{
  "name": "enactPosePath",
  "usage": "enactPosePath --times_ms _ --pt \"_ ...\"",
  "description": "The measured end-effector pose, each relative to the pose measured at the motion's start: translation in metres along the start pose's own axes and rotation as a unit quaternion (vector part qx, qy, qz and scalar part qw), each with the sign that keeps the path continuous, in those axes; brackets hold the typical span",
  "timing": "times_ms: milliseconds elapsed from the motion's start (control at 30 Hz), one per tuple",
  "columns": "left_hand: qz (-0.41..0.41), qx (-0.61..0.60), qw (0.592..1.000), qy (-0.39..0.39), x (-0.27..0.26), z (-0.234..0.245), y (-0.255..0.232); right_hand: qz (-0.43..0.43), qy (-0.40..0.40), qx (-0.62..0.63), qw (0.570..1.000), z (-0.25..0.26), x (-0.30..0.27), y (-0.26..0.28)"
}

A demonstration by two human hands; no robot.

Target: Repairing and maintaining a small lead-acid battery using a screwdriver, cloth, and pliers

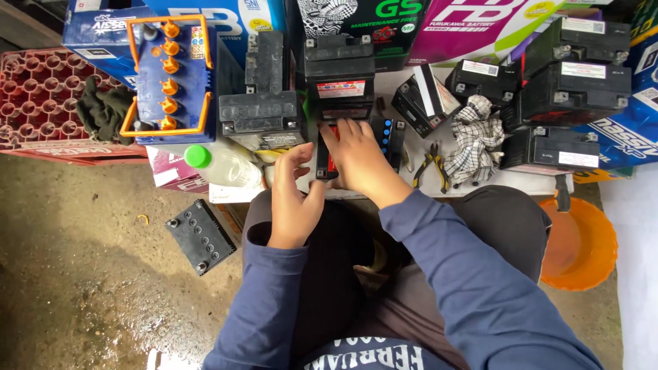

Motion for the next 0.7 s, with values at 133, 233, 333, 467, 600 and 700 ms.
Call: enactPosePath --times_ms 133,233,333,467,600,700 --pt "0.016 -0.011 1.000 0.007 0.002 -0.001 0.004 -0.012 0.009 -0.021 1.000 -0.025 0.004 -0.012" --pt "0.011 -0.010 1.000 0.012 0.003 -0.001 0.004 -0.015 0.019 -0.039 0.999 -0.021 0.004 -0.009" --pt "0.017 -0.024 0.999 0.016 0.001 -0.003 0.007 -0.018 0.025 -0.031 0.999 -0.013 0.004 -0.007" --pt "0.021 -0.047 0.999 -0.001 0.000 -0.001 0.008 -0.014 0.033 -0.001 0.999 -0.008 0.002 -0.009" --pt "0.021 -0.074 0.997 -0.023 -0.006 0.003 0.013 -0.001 -0.003 0.026 1.000 0.014 -0.004 0.007" --pt "0.001 -0.116 0.992 -0.045 -0.007 0.003 0.016 -0.012 0.005 0.058 0.998 0.049 -0.011 0.029"
Point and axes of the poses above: each hand's wrist, its own x-axis towards the middle knuckle, its own z-axis out of the back of the hand, y = z × x, the point moved 2 cm from there along x, towards the middle knuckle, and after that the axes turned 15 degrees about x, right-handed, at the moved point
